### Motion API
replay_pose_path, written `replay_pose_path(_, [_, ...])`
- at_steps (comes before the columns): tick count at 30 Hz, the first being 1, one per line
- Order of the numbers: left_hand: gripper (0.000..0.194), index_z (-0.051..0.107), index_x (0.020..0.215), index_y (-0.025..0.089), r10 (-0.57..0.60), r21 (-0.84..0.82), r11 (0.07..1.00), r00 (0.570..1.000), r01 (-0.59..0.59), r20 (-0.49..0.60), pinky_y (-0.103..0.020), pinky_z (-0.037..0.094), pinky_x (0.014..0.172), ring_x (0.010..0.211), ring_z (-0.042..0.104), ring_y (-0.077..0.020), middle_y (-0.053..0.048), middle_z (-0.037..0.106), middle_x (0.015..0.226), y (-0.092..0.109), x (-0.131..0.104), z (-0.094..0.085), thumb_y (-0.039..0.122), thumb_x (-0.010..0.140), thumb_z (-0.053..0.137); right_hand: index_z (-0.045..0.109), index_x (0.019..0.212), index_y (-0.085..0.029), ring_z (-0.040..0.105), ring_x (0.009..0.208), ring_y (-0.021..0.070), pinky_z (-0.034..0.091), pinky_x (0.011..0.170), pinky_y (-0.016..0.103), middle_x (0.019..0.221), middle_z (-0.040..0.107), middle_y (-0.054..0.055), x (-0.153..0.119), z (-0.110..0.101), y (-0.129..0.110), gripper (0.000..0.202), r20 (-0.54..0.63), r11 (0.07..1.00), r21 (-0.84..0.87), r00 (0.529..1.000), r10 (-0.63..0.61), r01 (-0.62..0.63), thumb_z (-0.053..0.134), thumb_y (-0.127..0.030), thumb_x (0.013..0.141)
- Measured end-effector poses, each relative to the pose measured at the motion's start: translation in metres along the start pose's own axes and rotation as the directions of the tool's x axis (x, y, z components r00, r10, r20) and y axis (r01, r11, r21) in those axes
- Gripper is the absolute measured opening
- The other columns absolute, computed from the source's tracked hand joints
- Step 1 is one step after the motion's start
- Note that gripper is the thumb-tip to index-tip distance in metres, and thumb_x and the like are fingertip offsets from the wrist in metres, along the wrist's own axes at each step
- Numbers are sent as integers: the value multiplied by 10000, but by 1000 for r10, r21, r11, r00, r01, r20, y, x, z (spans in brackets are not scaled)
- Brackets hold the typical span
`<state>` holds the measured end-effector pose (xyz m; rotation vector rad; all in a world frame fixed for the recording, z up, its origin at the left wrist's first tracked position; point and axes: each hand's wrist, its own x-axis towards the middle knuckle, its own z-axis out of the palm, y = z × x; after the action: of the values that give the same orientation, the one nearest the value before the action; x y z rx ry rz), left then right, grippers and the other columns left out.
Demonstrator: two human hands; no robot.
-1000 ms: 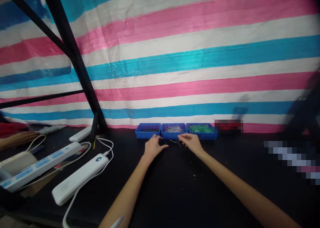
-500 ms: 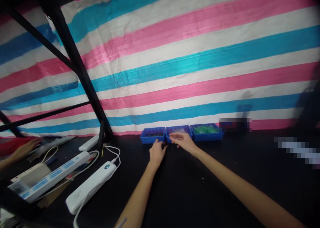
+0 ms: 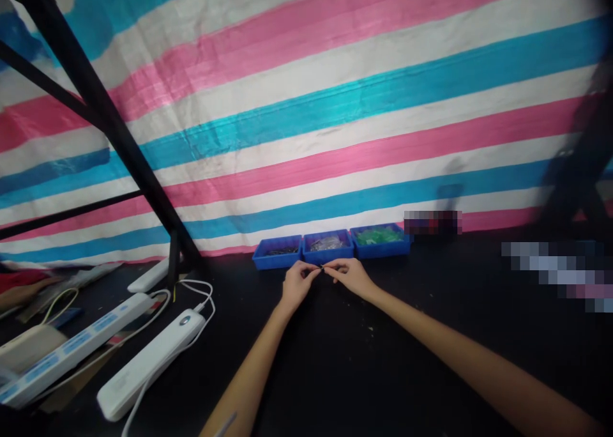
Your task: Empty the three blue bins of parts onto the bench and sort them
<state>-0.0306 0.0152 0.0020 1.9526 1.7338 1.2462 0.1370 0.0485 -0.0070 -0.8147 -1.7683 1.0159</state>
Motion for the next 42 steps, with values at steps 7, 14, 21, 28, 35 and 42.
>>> replay_pose_path(7, [271, 673, 809, 155, -62, -354, 933, 998, 63, 15, -280, 439, 726, 797, 588, -173, -60, 663, 833, 8, 1, 7, 392, 701, 597, 676, 826, -127, 575, 509, 127, 458, 524, 250, 744, 671, 76, -2, 1, -1, 317, 30, 999, -17, 999, 29, -28, 577, -401, 701])
replay_pose_path(14, [318, 671, 833, 141, -166, -491, 850, 982, 190, 92, -253, 438, 628, 743, 586, -162, -70, 669, 824, 21, -6, 15, 412, 673, 625, 661, 740, -136, 554, 507, 113, 444, 521, 237, 664, 637, 34, -2, 1, -3, 277, 87, 999, 34, 996, 20, -23, 577, -397, 696])
replay_pose_path(21, [316, 667, 855, 137, -230, -521, 822, 971, 230, 67, -222, 412, 549, 668, 565, -133, -68, 662, 788, 25, -6, 12, 396, 678, 625, 660, 782, -128, 536, 501, 98, 425, 522, 230, 681, 632, 35, -2, 0, -7, 287, 99, 988, 127, 992, 74, -86, 631, -381, 649])
replay_pose_path(28, [323, 667, 861, 139, -244, -551, 799, 967, 241, 70, -216, 398, 517, 599, 548, -116, -54, 655, 716, 27, -8, 16, 393, 666, 635, 656, 780, -136, 532, 512, 95, 428, 548, 236, 695, 633, 21, -2, -2, -10, 302, 148, 984, 141, 985, 85, -106, 633, -403, 639])
replay_pose_path(35, [309, 668, 810, 148, -180, -490, 860, 983, 142, -31, -246, 422, 625, 665, 546, -126, -51, 653, 801, 17, -2, 10, 417, 662, 632, 661, 799, -141, 502, 495, 87, 386, 476, 207, 658, 626, 29, -3, -4, -16, 332, 97, 984, 96, 985, 141, -151, 595, -441, 673])
replay_pose_path(42, [363, 640, 905, 237, 53, 75, 996, 999, -53, 5, -227, 370, 558, 690, 526, -139, -13, 587, 832, 9, -8, -4, 495, 651, 617, 640, 776, -142, 482, 475, 87, 306, 379, 197, 703, 626, 53, 1, -5, -6, 370, -145, 971, 164, 969, 199, -174, 574, -491, 673])
